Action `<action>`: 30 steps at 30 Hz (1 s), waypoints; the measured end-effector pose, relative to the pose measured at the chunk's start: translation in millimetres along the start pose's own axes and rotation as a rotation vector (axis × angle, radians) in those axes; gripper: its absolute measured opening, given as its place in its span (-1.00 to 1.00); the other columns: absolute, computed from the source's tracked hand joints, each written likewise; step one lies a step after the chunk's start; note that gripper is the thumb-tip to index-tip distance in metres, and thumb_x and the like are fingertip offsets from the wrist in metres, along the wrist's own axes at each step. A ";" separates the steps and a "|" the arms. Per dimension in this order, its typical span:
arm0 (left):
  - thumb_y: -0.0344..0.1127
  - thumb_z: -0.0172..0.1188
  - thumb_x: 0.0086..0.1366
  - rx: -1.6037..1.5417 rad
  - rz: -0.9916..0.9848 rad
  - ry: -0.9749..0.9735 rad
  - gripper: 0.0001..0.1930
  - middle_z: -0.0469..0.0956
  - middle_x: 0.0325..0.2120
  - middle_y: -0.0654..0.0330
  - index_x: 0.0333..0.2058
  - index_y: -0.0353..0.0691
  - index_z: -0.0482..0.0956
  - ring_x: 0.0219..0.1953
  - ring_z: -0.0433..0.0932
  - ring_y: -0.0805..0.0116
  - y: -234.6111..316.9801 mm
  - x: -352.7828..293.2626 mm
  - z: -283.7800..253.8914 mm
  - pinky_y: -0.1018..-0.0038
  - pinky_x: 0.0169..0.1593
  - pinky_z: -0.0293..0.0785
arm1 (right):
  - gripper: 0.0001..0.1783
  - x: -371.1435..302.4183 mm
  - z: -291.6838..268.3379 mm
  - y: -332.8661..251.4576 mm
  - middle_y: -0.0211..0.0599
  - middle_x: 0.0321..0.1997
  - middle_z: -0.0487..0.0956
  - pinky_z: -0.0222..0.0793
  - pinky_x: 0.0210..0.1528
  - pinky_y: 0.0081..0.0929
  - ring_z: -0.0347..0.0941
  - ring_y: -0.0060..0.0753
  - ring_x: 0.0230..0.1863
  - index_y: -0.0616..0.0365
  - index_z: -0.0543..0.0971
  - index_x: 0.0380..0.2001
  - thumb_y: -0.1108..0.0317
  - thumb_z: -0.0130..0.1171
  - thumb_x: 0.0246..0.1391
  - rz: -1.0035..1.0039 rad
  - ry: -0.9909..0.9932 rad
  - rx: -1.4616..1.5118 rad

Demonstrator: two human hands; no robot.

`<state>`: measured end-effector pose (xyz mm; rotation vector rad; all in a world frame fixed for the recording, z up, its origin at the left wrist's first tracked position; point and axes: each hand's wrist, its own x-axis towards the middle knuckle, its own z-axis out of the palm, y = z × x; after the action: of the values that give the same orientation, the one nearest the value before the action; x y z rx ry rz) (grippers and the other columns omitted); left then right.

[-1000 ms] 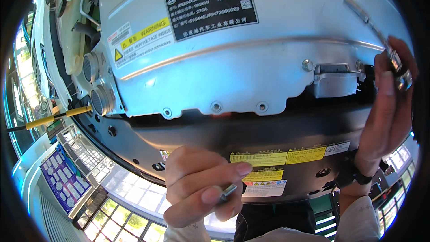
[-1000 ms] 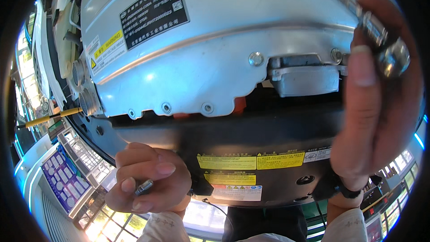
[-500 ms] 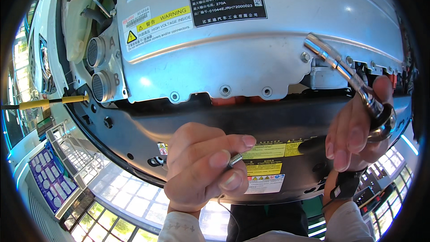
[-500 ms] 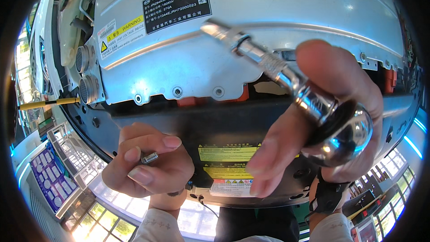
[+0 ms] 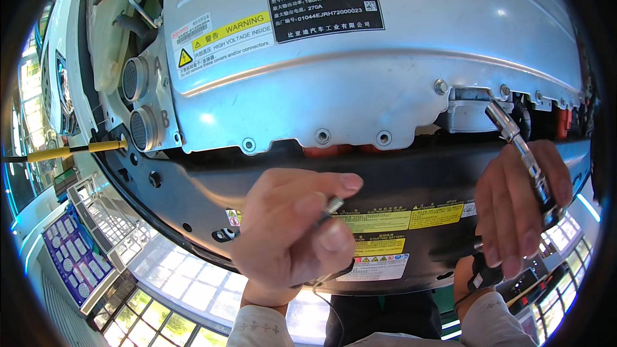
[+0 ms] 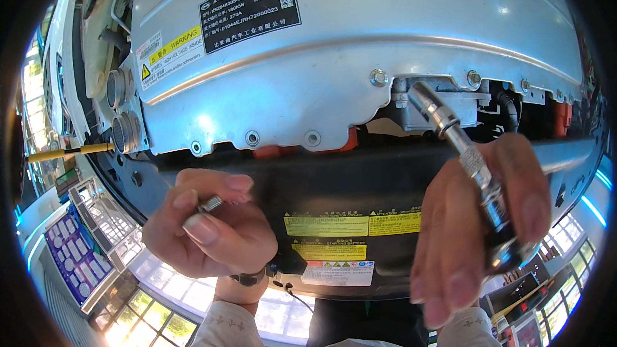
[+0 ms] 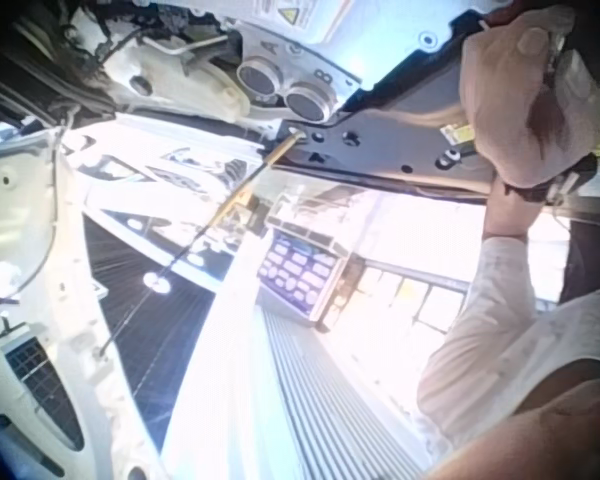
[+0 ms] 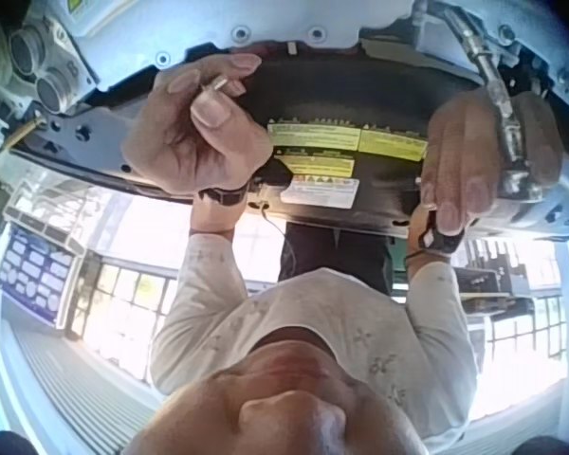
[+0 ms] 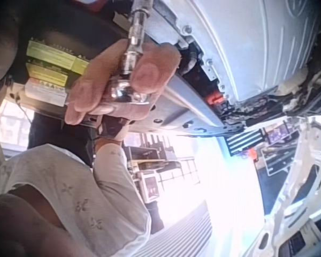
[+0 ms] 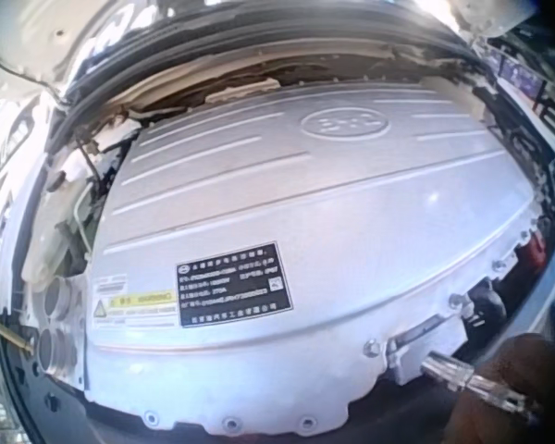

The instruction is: Loosening and tightening bolts on an electric vehicle engine component using a ratchet.

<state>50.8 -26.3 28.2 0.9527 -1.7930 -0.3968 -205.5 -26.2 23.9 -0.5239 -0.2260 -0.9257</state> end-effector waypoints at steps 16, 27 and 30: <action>-0.55 0.44 -0.10 0.113 -0.315 -0.131 -0.76 0.53 -0.55 0.18 -0.38 -0.32 0.66 -0.54 0.47 0.37 8.3 10.6 21.1 0.56 -0.52 0.35 | -0.72 0.9 17.1 9.4 0.38 -0.19 0.50 0.58 -0.18 0.08 0.56 0.37 -0.24 0.16 0.27 -0.16 0.63 0.08 0.13 -0.009 0.249 -0.161; -0.55 0.47 -0.18 0.236 -0.251 -0.261 -0.71 0.53 -0.53 0.18 -0.37 -0.28 0.67 -0.57 0.45 0.35 7.9 12.0 23.6 0.53 -0.50 0.34 | -0.54 7.8 34.4 6.4 0.33 -0.21 0.51 0.68 -0.34 -0.15 0.60 0.21 -0.28 0.12 0.27 -0.12 0.78 0.13 -0.01 -0.050 0.490 -0.268; -0.56 0.42 -0.10 0.229 -0.264 -0.257 -0.79 0.54 -0.53 0.21 -0.40 -0.34 0.66 -0.54 0.44 0.49 9.5 12.6 22.6 0.62 -0.50 0.25 | -0.50 9.5 30.0 17.9 0.42 -0.22 0.51 0.65 -0.37 -0.29 0.62 0.10 -0.32 0.25 0.27 -0.09 0.79 0.20 -0.09 -0.164 0.460 -0.285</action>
<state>24.7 -33.5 32.8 1.3585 -1.9792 -0.5043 -184.4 -8.5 47.4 -0.5433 0.2871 -1.2202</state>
